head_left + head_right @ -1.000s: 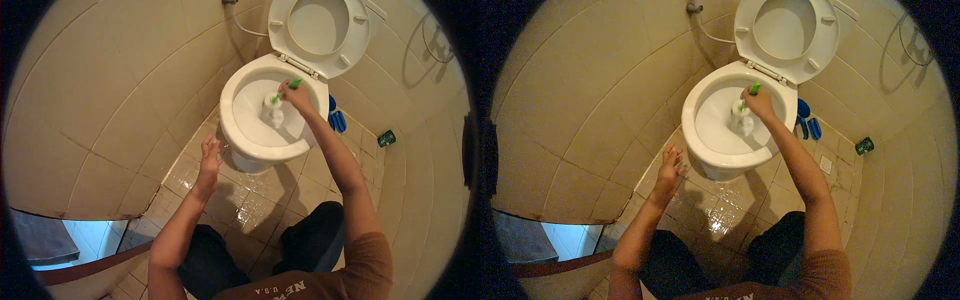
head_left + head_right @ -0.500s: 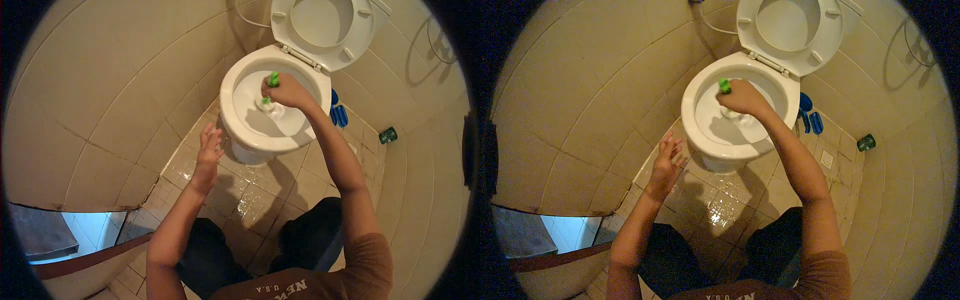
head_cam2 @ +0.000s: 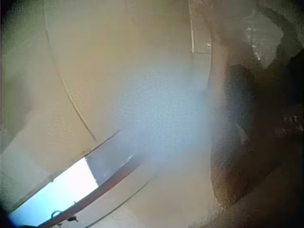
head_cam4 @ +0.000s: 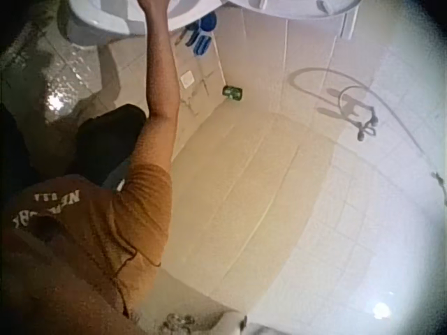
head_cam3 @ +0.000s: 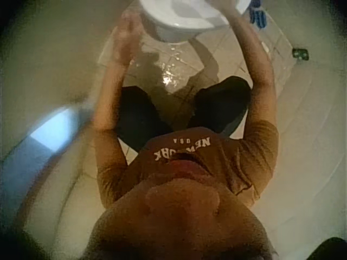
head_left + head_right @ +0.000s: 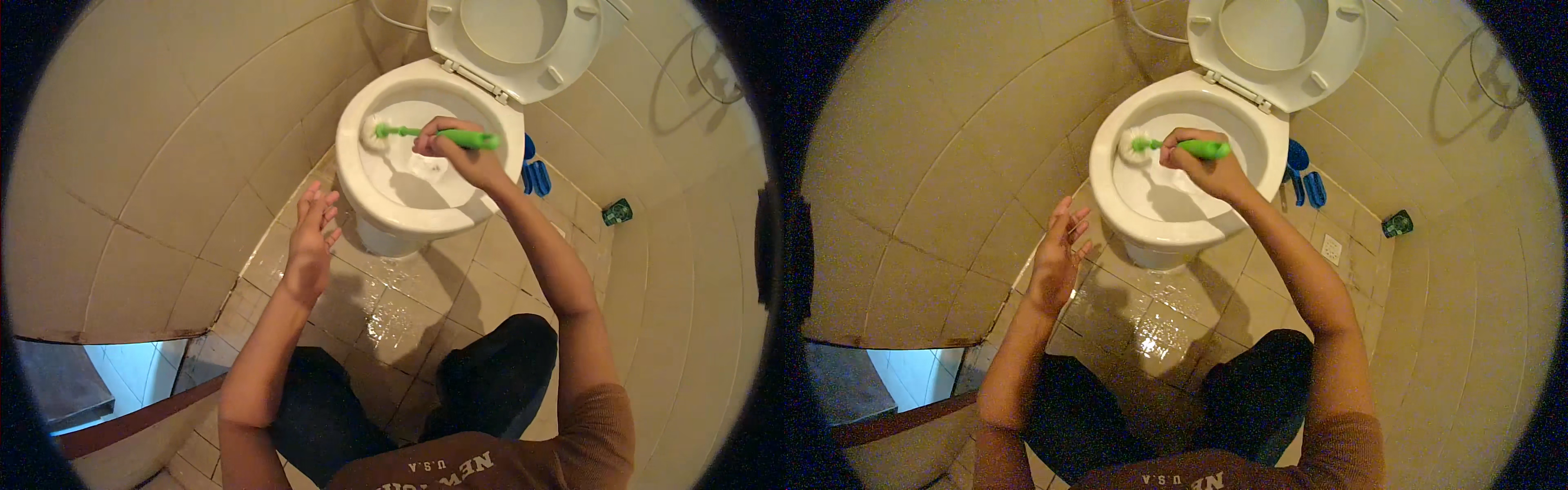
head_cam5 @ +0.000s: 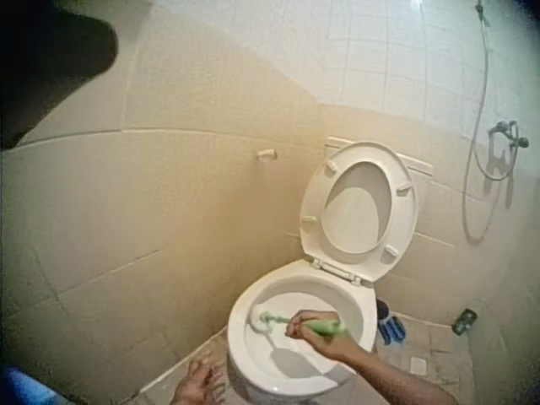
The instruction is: The person scrubs the inside of a toilet bowl using a green toilet brush. They repeatedly scrub the bowl's interior surfaces, including the rim and water line, and occasionally rinse the brush in the bowl.
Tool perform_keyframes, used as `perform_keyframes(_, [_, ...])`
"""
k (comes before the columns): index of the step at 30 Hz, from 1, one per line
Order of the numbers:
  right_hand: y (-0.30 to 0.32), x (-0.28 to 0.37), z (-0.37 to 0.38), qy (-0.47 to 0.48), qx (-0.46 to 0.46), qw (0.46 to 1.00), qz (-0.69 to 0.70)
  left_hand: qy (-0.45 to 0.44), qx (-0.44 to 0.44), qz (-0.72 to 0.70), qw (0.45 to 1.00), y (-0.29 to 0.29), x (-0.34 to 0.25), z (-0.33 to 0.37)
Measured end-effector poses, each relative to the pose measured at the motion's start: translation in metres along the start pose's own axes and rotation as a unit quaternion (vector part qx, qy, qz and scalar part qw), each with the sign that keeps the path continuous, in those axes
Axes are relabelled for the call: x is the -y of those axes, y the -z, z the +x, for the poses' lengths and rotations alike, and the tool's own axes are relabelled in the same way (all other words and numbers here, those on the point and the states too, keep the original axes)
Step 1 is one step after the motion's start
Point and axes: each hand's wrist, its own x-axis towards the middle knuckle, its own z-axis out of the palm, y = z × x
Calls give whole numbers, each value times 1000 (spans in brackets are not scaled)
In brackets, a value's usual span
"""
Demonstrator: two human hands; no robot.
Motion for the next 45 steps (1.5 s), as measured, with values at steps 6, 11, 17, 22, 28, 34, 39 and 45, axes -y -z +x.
perform_keyframes(6, [19, -50, 13, 130, 204, 848, -472, 20, -10, -1, 1000, -6, 8, 2])
perform_keyframes(11, [42, -61, 21, 299, 239, 712, -589, 8, -19, 23, 1000, -14, 4, -8])
perform_keyframes(17, [19, -33, 10, 28, 244, 813, -529, -6, -38, 30, 999, -16, 7, -4])
perform_keyframes(22, [-1, 6, 6, -55, 60, 953, -292, -12, -43, 29, 999, -6, 9, 0])
perform_keyframes(28, [-15, 68, 8, -121, -58, 960, 246, -20, -37, 25, 999, -6, 0, -5])
perform_keyframes(34, [12, 21, 4, -71, -58, 949, 301, -28, -26, 27, 999, -2, -7, -19])
perform_keyframes(39, [62, 18, -7, -171, -4, 985, -8, -46, -33, 44, 997, 16, -16, -33])
perform_keyframes(45, [31, -60, -19, -10, 128, 873, -471, -52, -44, 42, 997, 21, -24, -41])
